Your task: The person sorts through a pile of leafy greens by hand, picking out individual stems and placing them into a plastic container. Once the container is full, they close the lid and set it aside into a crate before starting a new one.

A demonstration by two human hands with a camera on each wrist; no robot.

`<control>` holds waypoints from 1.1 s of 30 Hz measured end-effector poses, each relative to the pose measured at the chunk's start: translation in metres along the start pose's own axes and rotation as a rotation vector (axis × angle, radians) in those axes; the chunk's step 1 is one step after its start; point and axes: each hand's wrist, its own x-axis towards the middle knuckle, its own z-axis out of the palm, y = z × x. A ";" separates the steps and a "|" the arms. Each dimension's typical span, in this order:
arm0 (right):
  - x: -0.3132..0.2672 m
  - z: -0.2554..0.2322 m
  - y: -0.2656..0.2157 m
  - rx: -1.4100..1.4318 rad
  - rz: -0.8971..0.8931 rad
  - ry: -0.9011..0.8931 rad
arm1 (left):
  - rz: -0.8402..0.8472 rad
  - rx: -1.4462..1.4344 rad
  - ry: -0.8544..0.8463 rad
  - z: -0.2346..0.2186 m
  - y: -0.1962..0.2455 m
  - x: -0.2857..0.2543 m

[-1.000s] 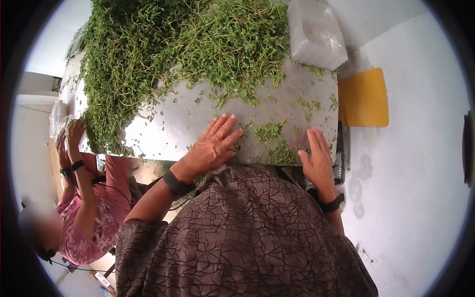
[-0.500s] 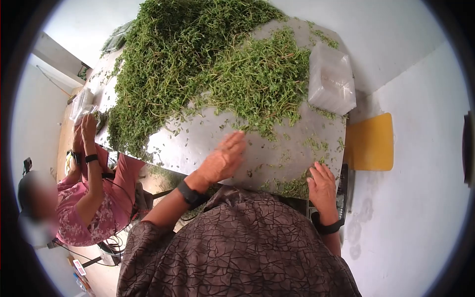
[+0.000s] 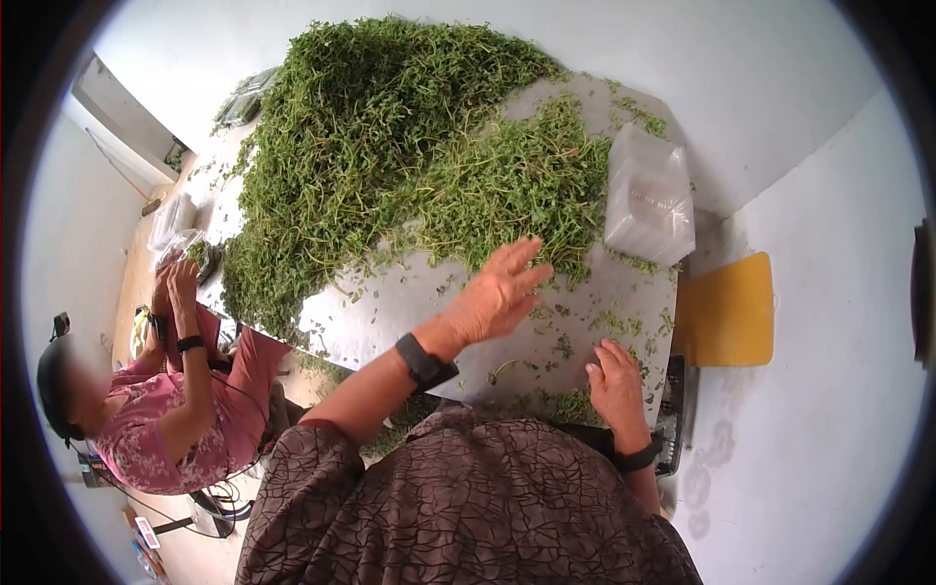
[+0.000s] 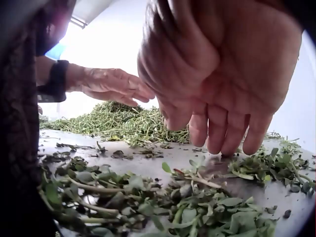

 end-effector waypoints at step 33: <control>0.032 0.012 0.008 0.034 -0.062 0.100 | -0.374 0.247 0.515 -0.058 -0.090 0.006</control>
